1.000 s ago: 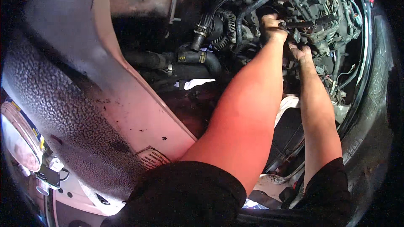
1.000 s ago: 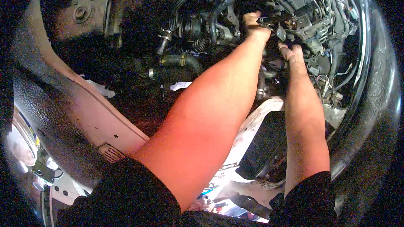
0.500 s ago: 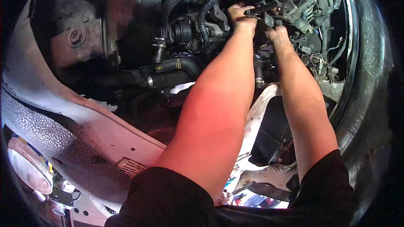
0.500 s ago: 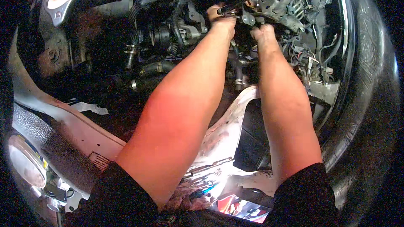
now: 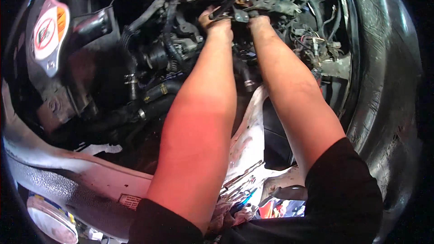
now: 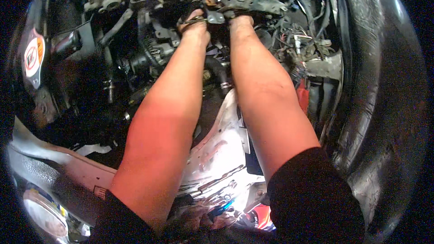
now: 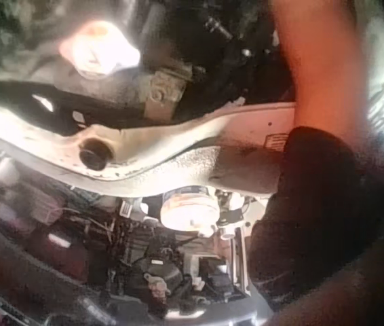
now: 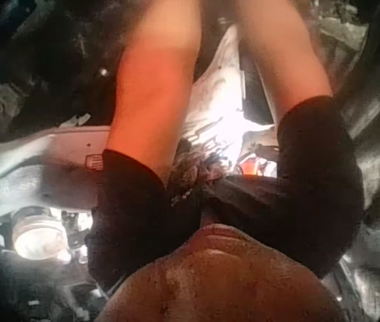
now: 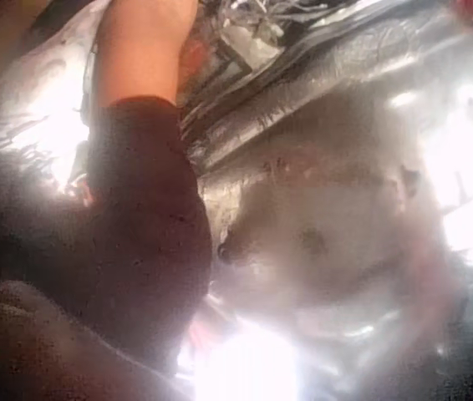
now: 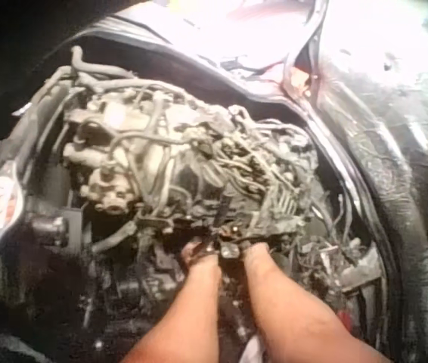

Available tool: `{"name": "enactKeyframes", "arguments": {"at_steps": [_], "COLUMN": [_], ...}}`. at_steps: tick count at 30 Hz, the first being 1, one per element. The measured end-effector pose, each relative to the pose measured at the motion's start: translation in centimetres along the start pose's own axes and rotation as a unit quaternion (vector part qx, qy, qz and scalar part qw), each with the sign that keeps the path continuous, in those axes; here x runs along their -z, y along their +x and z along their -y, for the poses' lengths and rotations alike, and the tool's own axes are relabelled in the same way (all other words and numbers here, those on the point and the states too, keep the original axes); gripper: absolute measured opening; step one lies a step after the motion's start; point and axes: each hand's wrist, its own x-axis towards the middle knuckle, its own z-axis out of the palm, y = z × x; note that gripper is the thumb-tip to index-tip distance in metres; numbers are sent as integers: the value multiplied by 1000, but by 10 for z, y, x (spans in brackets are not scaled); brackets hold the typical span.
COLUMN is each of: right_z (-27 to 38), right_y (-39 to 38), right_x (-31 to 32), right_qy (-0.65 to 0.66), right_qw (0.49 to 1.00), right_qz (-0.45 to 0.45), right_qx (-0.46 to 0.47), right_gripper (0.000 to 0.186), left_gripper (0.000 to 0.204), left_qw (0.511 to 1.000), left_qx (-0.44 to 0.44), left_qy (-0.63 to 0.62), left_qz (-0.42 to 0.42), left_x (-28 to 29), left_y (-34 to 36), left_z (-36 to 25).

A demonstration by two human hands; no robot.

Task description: The person applies a line of white sealant to a black gasket before positioning the gasket and its metal housing into the engine compartment of a vehicle and tightening the bolts by hand.

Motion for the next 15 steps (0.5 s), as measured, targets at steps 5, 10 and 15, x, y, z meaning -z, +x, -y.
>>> {"name": "enactKeyframes", "arguments": {"at_steps": [5, 10, 15], "right_z": [-11, -1, -3], "right_y": [-3, -3, -11], "right_x": [1, 9, 3], "right_qy": [-4, 36, 43], "right_qw": [999, 998, 998], "right_qz": [42, 55, -19], "right_qx": [-15, -5, -46], "right_gripper": [39, 40, 43], "left_gripper": [21, 6, 9], "left_qw": [992, 998, 994], "left_qx": [34, -34, -9], "left_qy": [-53, 26, 103], "left_qz": [109, 37, 33], "left_x": [14, 4, -5], "left_y": [31, 6, -18], "left_z": [8, -15, -30]}}
